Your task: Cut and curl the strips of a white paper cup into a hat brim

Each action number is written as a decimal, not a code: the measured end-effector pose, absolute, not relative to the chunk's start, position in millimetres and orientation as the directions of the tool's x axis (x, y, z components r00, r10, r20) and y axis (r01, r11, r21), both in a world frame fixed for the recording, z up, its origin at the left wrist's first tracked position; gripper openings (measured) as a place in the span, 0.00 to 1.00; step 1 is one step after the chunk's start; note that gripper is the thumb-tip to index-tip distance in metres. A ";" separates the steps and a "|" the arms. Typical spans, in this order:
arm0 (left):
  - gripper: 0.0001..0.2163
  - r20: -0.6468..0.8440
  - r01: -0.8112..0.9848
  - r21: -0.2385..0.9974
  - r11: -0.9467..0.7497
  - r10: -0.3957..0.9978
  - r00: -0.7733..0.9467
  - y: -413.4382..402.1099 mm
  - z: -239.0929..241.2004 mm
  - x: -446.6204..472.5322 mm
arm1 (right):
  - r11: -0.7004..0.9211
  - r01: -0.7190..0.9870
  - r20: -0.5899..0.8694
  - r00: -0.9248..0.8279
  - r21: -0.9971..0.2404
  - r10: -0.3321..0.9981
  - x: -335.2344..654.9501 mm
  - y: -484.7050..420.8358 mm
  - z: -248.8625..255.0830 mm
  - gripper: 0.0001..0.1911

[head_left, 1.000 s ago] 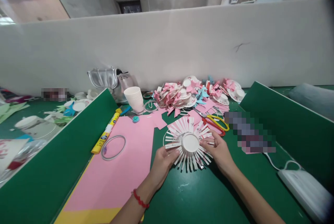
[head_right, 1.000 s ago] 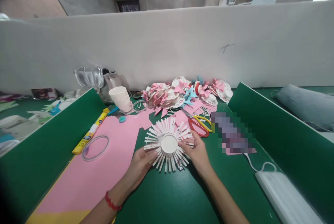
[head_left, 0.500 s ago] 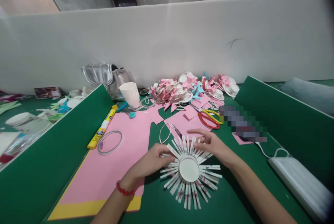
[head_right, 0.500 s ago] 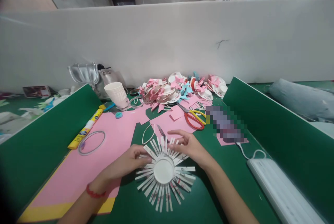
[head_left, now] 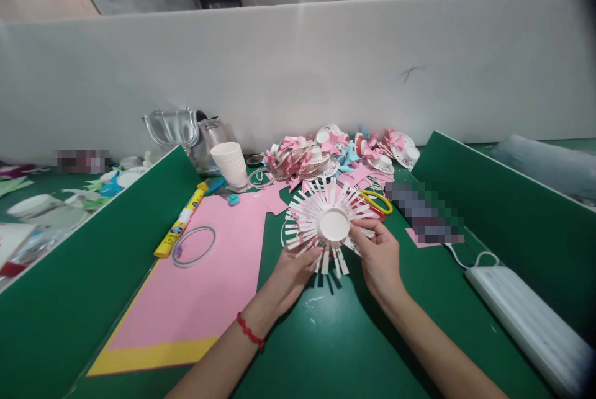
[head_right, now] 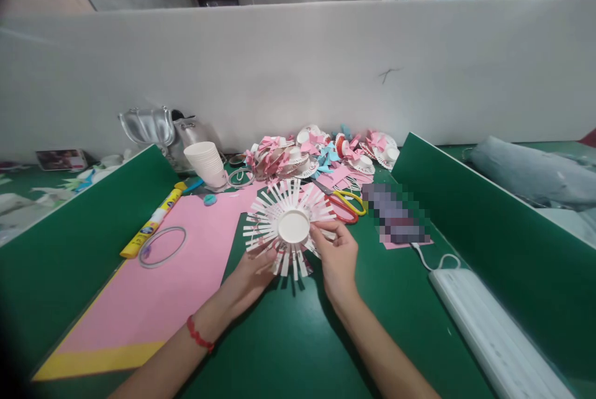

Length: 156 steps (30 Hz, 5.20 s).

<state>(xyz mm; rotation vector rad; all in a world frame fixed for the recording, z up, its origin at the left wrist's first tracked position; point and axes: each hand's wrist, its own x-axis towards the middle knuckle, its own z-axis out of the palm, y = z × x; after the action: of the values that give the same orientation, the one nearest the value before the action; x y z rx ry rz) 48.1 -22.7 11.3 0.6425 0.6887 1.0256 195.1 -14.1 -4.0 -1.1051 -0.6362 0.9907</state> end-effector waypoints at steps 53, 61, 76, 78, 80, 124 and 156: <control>0.10 -0.195 -0.352 0.917 0.188 0.981 0.016 -16.5 -6.7 47.9 | 0.008 -0.203 -0.023 0.150 -0.979 0.988 191.7 -21.7 -7.1 0.17; 0.09 -0.192 -0.418 0.897 0.147 0.979 -0.068 -15.3 -8.4 39.4 | 0.151 0.305 0.128 -0.093 -0.940 0.987 207.0 -20.9 -11.1 0.08; 0.11 -0.183 -0.303 0.930 0.206 0.978 0.103 -10.4 -2.1 31.2 | -0.040 -0.099 -0.031 -0.089 -0.994 0.996 212.1 -15.7 -9.1 0.20; 0.12 -0.172 -0.231 0.953 0.194 0.979 0.111 -10.3 1.1 31.1 | -0.204 -0.361 -0.146 -0.180 -0.910 0.973 203.1 -20.7 -6.9 0.20; 0.12 -0.154 -0.163 0.972 0.169 0.983 0.100 -11.3 4.6 32.5 | -0.247 -0.434 -0.188 -0.175 -0.867 0.967 195.1 -24.4 -8.1 0.18; 0.14 -0.197 -0.497 0.846 0.190 0.980 0.039 -21.4 -5.7 50.6 | 0.084 -0.037 0.074 0.210 -0.996 0.975 182.5 -33.9 -15.0 0.18; 0.12 0.342 0.725 0.388 -0.568 0.820 0.459 -28.4 8.2 24.7 | 0.452 0.692 0.232 -0.393 -0.563 0.890 186.4 -44.6 -7.0 0.07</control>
<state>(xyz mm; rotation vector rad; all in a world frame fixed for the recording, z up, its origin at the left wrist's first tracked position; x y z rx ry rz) 24.7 -28.4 8.2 2.5186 1.3498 0.7466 186.4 -44.6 -7.0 -1.3199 -2.2023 0.5206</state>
